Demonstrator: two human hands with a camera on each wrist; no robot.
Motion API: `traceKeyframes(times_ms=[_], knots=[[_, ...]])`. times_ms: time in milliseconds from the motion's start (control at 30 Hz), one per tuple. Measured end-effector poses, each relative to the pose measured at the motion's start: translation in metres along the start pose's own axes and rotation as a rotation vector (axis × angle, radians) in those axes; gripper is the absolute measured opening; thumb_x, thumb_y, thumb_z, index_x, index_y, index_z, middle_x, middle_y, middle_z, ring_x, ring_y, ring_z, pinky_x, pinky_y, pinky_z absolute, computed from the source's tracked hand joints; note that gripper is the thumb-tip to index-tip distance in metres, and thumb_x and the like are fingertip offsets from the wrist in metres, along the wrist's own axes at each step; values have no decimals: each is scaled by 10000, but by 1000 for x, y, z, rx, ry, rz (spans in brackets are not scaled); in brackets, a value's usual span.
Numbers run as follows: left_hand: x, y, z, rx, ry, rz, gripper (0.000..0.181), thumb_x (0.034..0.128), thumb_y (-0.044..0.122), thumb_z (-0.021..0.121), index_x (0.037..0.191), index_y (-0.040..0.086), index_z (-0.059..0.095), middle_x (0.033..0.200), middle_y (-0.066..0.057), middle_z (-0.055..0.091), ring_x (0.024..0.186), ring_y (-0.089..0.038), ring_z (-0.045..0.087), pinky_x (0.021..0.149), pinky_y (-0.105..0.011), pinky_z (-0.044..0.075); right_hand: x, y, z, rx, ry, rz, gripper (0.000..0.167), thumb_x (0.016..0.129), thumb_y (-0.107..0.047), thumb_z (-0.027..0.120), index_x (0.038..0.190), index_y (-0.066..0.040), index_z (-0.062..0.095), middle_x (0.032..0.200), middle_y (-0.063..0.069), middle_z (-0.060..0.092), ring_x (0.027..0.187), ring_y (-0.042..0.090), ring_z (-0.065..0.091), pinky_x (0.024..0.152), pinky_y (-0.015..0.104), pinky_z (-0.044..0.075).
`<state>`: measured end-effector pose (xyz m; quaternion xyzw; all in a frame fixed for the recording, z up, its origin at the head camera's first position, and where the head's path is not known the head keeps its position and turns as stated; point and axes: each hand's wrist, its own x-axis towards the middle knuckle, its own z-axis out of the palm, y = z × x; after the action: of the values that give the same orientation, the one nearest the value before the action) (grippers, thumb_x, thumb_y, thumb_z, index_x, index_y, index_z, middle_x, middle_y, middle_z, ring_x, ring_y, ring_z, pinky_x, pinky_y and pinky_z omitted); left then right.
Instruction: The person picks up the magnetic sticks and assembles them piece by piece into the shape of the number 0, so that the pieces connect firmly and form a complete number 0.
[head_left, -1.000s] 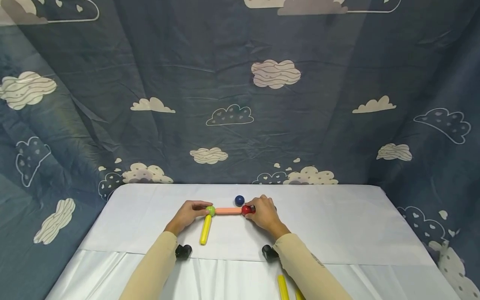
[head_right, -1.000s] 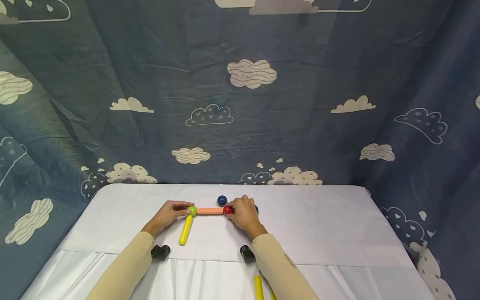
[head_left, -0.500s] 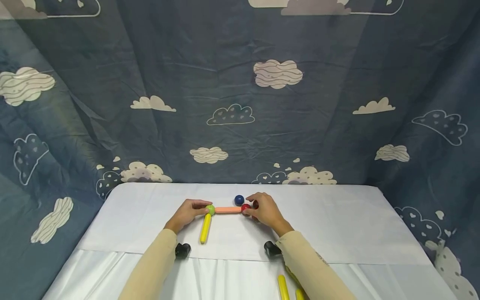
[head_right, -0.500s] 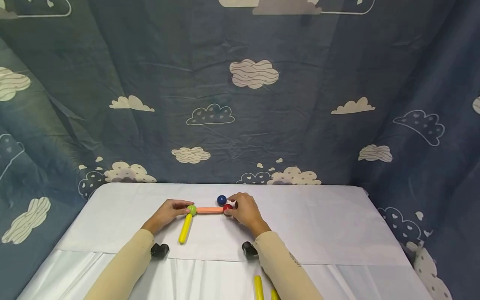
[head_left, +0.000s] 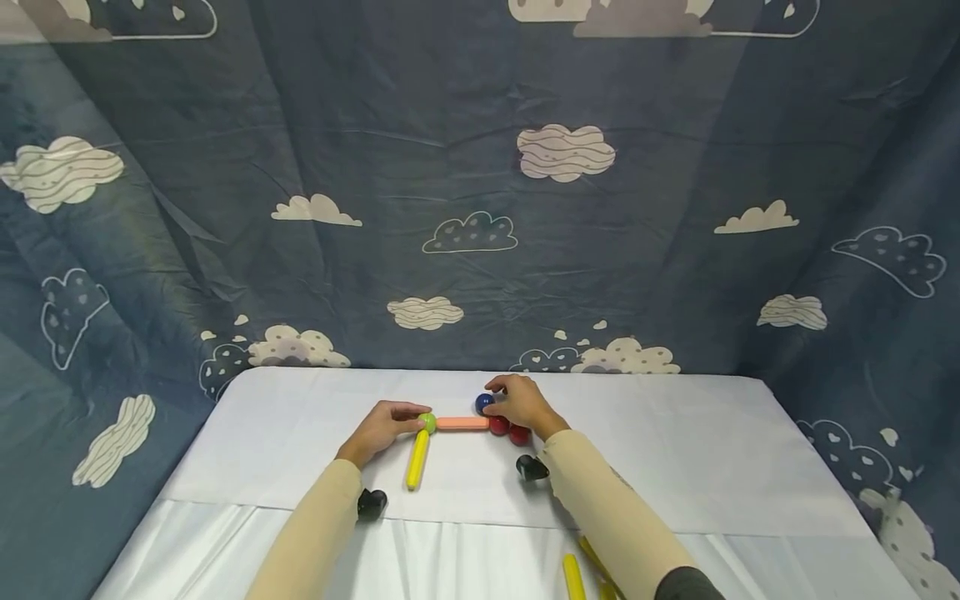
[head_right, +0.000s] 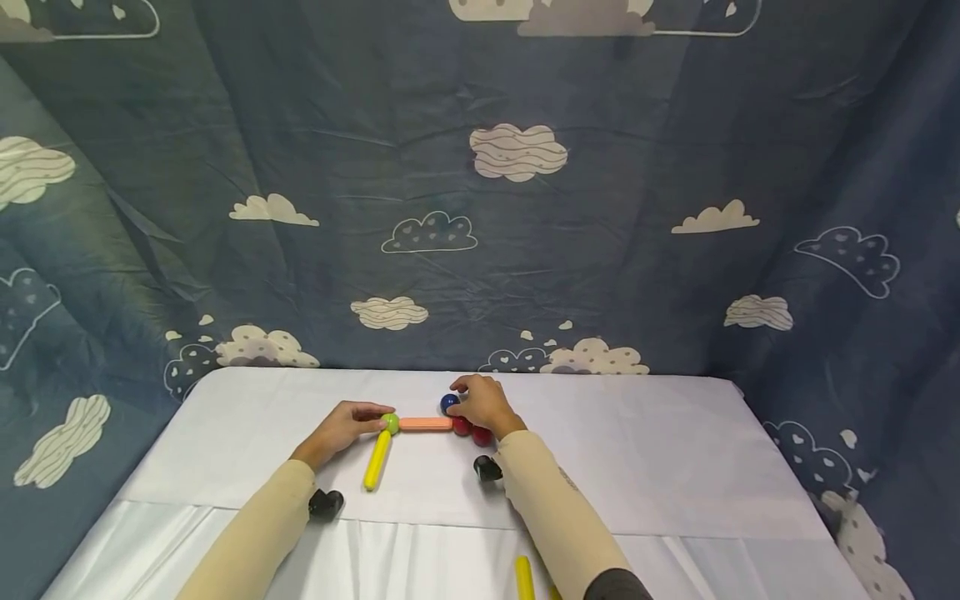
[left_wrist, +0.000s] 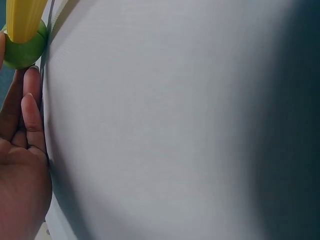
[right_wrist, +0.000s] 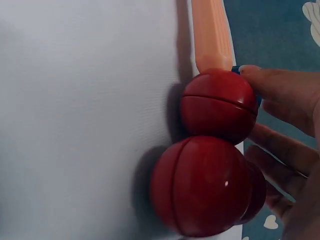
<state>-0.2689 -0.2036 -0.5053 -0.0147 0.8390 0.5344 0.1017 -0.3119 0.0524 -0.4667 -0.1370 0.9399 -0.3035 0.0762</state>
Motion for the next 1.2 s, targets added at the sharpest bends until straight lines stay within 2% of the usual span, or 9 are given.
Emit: traceKeyframes(times_ms=[367,567,667,767,900,1067,1200], knots=[[-2,3,8,1,-14,7,252,862,125,717,1114,116,730,1133,-32,682,1067,-196,595,987,-421,427,9,7,1,74,-102,54,375,789,-134,797,1141,-60,692,1066,85,677,939,194,609,913,392,470],[-4,5,7,17,-25,-1,261,863,139,718,1122,119,728,1142,-34,677,1087,-206,590,999,-427,421,3,6,-2,154,-59,48,384,770,-105,805,1138,-76,700,1057,61,677,914,173,610,875,376,484],[-3,4,5,14,-20,1,257,864,139,716,1120,122,729,1143,-30,675,1089,-203,589,1002,-430,418,-5,0,-5,187,-11,7,386,767,-106,807,1137,-83,701,1002,37,677,888,163,614,857,373,485],[-2,3,3,9,-12,2,251,862,138,718,1113,130,732,1137,-19,676,1078,-191,590,1000,-425,419,-16,-5,-5,199,24,-70,372,764,-113,812,1119,-74,709,963,20,691,850,147,626,811,350,504],[-3,2,2,4,-5,3,247,859,137,722,1105,131,735,1124,-10,677,1047,-173,593,982,-418,430,-32,-11,1,272,30,-160,351,764,-105,813,1094,-45,712,933,42,705,794,147,641,722,327,533],[-2,0,1,-7,0,-11,244,859,138,722,1103,131,734,1121,-9,678,1043,-171,591,984,-420,428,-50,-20,15,338,-24,-214,333,777,-153,809,1085,-67,715,969,28,703,819,129,644,729,276,518],[-1,0,0,2,-11,-1,245,864,140,719,1108,126,733,1119,-18,681,1052,-181,595,993,-434,421,-61,-30,29,386,-99,-237,339,768,-159,817,1077,-64,715,992,26,703,825,119,637,737,257,517]])
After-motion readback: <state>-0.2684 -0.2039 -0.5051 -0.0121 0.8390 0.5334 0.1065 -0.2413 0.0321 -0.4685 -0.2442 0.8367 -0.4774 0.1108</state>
